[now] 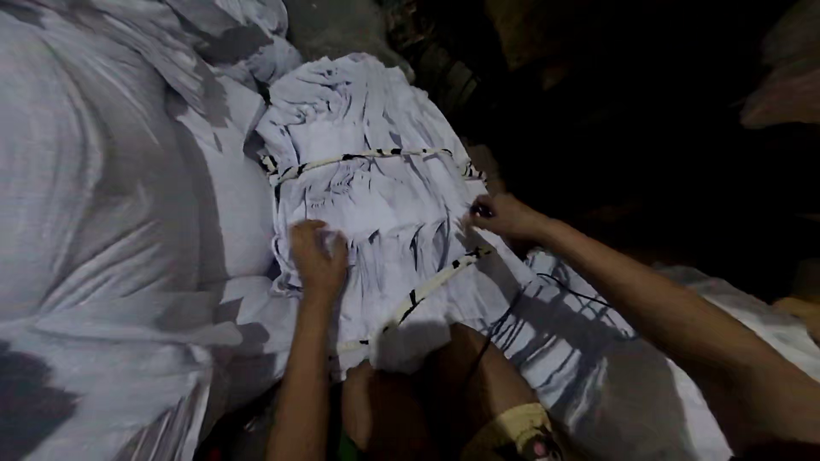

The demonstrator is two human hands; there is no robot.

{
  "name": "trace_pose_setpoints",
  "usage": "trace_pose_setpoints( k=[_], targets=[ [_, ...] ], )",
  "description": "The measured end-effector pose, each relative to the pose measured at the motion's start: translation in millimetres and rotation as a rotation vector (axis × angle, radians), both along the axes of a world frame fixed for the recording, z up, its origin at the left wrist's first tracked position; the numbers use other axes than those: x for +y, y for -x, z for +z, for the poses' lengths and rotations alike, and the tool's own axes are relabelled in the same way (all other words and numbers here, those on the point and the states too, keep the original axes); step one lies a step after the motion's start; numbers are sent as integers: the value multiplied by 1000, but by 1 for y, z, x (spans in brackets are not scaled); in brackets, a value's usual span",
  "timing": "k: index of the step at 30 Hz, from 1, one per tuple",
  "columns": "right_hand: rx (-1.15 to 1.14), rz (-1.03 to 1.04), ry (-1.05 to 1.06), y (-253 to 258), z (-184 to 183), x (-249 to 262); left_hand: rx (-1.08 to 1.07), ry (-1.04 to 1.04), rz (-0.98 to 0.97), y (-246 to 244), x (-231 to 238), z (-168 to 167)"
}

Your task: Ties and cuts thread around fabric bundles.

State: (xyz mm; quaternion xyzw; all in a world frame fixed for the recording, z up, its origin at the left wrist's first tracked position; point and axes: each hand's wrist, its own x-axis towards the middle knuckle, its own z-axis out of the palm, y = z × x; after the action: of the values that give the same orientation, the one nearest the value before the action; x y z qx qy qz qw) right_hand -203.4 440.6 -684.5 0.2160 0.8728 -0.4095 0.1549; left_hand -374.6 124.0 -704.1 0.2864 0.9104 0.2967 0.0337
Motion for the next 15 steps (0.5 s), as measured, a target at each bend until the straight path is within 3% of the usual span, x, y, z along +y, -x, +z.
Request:
trace_pose_setpoints(
  k=[2,4,9,15],
  targets=[
    [-127,86,-24,-35,4,-6,-115,114,-249,-35,-3,-22],
    [-198,158,-10,-66,8,-17,-73,248,-334,-58,-6,-38],
    [-212,214,66,-137,31,-51,-55,324,-143,-64,-17,-35],
    [19,287,241,-204,72,-97,-178,210,-62,-46,-30,-48]
  ],
)
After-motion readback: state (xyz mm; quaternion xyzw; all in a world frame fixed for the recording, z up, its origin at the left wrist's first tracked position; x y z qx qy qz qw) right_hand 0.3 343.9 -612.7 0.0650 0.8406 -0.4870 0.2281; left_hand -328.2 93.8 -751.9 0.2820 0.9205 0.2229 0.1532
